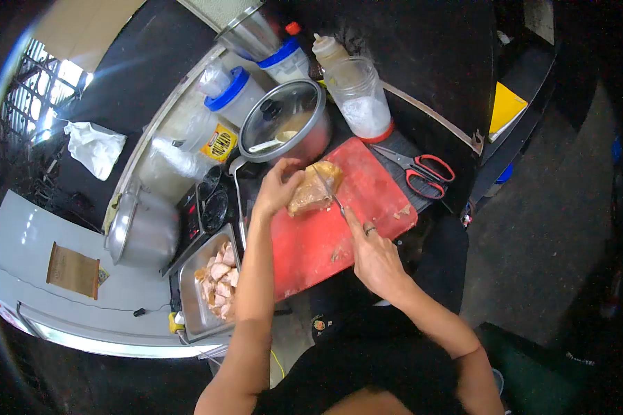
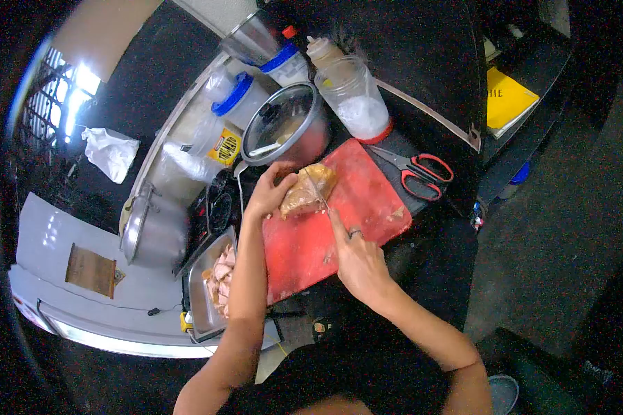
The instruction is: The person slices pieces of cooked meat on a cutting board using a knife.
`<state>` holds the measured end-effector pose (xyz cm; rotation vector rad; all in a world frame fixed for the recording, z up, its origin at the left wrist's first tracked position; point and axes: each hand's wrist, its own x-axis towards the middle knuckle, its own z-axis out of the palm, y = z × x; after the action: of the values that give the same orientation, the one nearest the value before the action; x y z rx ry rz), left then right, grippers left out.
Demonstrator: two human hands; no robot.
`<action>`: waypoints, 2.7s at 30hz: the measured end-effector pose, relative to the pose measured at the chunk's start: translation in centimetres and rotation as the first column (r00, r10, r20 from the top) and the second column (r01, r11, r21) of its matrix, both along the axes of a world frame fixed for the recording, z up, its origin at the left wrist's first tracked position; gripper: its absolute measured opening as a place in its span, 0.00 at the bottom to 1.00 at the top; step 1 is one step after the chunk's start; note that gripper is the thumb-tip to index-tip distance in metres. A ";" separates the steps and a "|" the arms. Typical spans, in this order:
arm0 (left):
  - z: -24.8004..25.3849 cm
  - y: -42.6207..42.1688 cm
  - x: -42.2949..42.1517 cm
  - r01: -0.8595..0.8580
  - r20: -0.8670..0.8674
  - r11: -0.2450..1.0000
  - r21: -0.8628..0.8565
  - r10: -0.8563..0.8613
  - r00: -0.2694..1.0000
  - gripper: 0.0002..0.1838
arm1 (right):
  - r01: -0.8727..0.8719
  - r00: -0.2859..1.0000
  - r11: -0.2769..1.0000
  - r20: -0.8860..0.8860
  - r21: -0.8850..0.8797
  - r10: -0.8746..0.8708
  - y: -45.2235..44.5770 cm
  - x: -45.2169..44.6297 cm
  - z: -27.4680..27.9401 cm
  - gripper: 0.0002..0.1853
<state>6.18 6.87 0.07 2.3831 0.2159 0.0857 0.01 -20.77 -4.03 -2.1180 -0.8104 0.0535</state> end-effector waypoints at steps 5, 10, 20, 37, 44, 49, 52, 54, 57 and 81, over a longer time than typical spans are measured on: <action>0.3 -5.1 -3.1 0.121 0.192 0.964 0.238 -0.168 0.967 0.37 | 0.028 1.000 1.000 -0.003 0.005 -0.028 -0.6 -0.3 -0.8 0.42; 0.8 -4.8 -2.6 0.049 0.089 0.967 0.250 -0.073 0.993 0.41 | 0.026 1.000 0.995 0.001 0.099 -0.026 -1.9 -0.4 -0.9 0.41; 2.9 0.2 -0.8 0.396 -0.190 0.913 -0.100 -0.408 0.893 0.42 | 0.123 0.992 0.990 -0.025 0.069 -0.121 -4.9 0.7 -1.3 0.32; -1.0 3.3 -2.7 -0.100 0.077 0.897 -0.430 0.147 0.986 0.31 | -0.081 0.970 0.990 0.219 -0.116 0.105 -6.7 3.9 3.0 0.30; -1.0 -4.2 -1.0 -0.391 0.155 0.901 0.189 0.366 0.918 0.58 | -0.057 0.967 0.998 0.249 -0.002 0.056 -6.0 3.0 1.6 0.28; -1.5 -4.8 1.5 -0.277 0.036 0.816 0.508 0.300 0.953 0.57 | 0.033 0.986 0.996 0.157 0.081 -0.046 -6.9 2.0 1.9 0.27; 2.3 -3.8 1.0 0.117 -0.165 0.886 0.449 -0.046 0.985 0.59 | 0.077 0.990 0.989 0.107 0.125 -0.091 -8.1 1.9 1.5 0.26; 3.0 -3.2 1.4 0.327 -0.243 0.845 0.423 -0.242 0.939 0.61 | 0.103 0.993 0.984 0.032 0.147 -0.109 -8.6 1.7 1.4 0.25; 1.0 -1.3 2.8 0.535 -0.103 0.751 0.386 -0.541 0.835 0.64 | 0.136 0.990 0.980 -0.047 0.148 -0.131 -8.9 1.7 0.8 0.25; 4.6 -6.0 -0.8 0.458 -0.223 0.880 0.125 -0.425 0.877 0.50 | 0.146 0.971 0.968 -0.215 0.206 -0.101 -8.9 1.8 -3.1 0.30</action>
<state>5.36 0.83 4.68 2.5549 -0.2676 -0.3557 1.83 -29.64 -7.08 -1.9117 -0.5354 0.1061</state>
